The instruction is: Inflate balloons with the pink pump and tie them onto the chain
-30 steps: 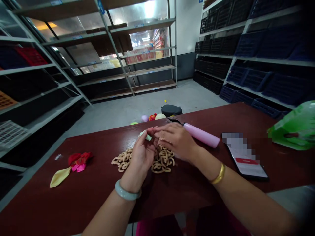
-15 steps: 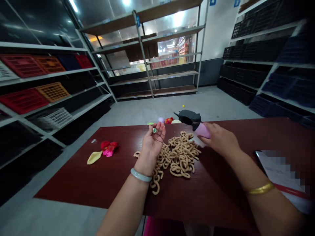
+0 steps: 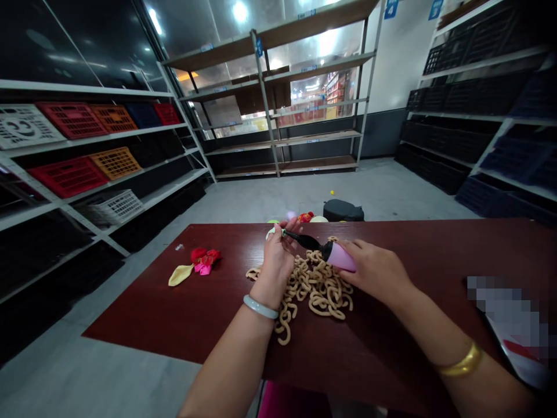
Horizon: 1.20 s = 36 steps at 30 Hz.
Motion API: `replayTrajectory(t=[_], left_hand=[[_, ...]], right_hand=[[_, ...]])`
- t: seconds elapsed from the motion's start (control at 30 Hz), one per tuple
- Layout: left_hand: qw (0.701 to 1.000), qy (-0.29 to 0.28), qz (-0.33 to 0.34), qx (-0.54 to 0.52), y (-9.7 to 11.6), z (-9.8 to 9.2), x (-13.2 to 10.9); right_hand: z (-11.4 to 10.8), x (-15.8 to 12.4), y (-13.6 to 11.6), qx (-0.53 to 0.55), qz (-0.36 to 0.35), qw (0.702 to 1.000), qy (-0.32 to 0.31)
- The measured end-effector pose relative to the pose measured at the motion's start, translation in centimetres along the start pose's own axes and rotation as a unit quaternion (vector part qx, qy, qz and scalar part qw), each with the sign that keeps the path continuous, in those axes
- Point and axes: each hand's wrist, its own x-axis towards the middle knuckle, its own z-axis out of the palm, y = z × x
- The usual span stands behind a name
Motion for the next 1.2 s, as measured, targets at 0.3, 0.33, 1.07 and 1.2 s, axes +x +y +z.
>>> replayTrajectory(t=[0.3, 0.33, 1.07, 1.2], left_hand=[[0.993, -0.012, 0.079, 0.085, -1.8, 0.1, -0.4], [0.993, -0.016, 0.083, 0.085, -1.9, 0.2, -0.5], [0.992, -0.029, 0.089, 0.086, -1.0, 0.8, -1.4], [0.989, -0.046, 0.094, 0.101, -1.4, 0.7, -1.6]], right_hand=[[-0.1, -0.1, -0.2, 0.026, -0.015, 1.0, 0.002], [-0.1, -0.1, -0.1, 0.03, -0.015, 0.999, 0.002], [0.5, 0.2, 0.6, 0.079, 0.009, 0.997, -0.015], [0.2, 0.2, 0.9, 0.078, 0.003, 0.997, -0.017]])
